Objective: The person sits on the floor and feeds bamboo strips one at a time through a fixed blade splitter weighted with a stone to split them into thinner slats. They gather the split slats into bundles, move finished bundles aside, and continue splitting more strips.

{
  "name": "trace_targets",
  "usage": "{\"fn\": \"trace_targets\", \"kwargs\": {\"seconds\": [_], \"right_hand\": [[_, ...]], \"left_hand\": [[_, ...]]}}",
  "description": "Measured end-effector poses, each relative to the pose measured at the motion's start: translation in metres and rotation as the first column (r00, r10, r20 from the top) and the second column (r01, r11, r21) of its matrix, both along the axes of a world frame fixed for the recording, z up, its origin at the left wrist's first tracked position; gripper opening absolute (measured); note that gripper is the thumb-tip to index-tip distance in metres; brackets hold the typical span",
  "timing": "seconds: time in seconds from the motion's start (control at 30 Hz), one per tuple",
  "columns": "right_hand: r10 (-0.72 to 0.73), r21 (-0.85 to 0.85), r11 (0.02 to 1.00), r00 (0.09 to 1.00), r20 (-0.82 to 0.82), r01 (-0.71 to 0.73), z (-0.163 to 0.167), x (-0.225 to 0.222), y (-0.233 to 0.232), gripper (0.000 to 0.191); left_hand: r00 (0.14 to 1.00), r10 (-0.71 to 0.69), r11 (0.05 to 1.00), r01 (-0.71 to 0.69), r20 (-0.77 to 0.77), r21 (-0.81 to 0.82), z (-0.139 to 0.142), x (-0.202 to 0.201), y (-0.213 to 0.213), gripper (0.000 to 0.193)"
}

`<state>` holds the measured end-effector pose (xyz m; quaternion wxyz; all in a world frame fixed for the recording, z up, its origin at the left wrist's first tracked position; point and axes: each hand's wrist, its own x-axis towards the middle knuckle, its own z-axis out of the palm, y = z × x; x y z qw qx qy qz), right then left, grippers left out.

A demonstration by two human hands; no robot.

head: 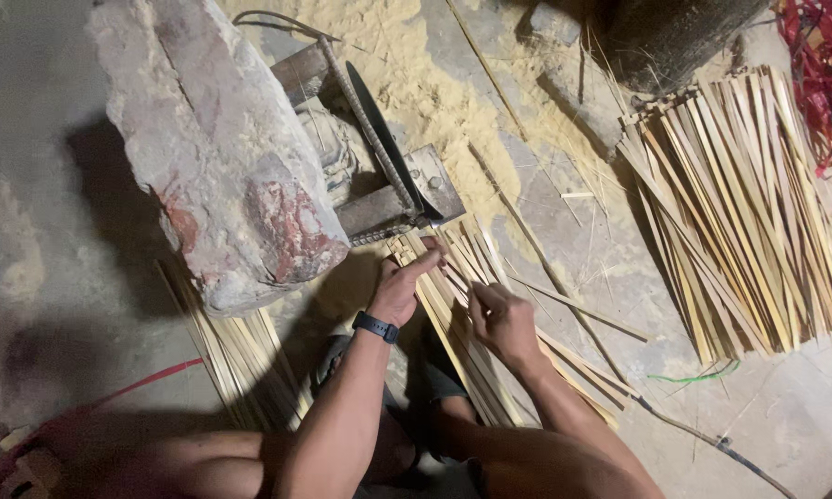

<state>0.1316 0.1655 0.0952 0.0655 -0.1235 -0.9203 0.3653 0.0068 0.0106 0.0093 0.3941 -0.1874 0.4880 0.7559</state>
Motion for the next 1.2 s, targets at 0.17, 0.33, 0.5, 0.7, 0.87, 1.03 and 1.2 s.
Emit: {"fn": "trace_targets", "kwargs": {"seconds": [0.17,0.33,0.5,0.7,0.87,1.03,1.2], "right_hand": [[0.007,0.036,0.999,0.989,-0.149,-0.001,-0.005,-0.057,-0.002,0.028],[0.023,0.006,1.0,0.99,-0.14,-0.022,-0.001,-0.076,-0.005,0.035],[0.06,0.336,0.942,0.97,-0.234,0.023,0.014,-0.025,0.009,0.034],[-0.056,-0.129,0.99,0.998,-0.032,0.051,0.011,0.008,-0.007,0.015],[-0.081,0.023,0.996,0.994,-0.072,0.083,0.008,-0.027,-0.003,0.027],[-0.023,0.029,0.999,0.983,-0.182,0.028,0.013,-0.068,-0.008,0.029],[0.005,0.183,0.983,0.982,-0.188,0.03,0.028,-0.028,0.0,0.034]], "left_hand": [[0.976,-0.04,0.998,0.048,-0.213,0.029,-0.001,-0.002,-0.009,0.037],[0.986,-0.001,0.991,-0.021,-0.166,-0.129,-0.008,0.003,-0.001,0.034],[0.966,-0.09,0.985,0.05,-0.242,-0.167,0.014,0.001,-0.007,0.048],[0.979,-0.05,0.997,0.06,-0.198,0.046,0.029,0.007,-0.003,0.052],[0.995,-0.031,0.992,0.043,-0.099,0.116,0.001,0.006,-0.009,0.071],[0.992,-0.016,1.0,0.017,-0.128,0.013,-0.019,0.006,-0.006,0.078],[0.986,0.015,1.0,-0.011,-0.167,0.027,-0.003,0.007,-0.007,0.059]]}}
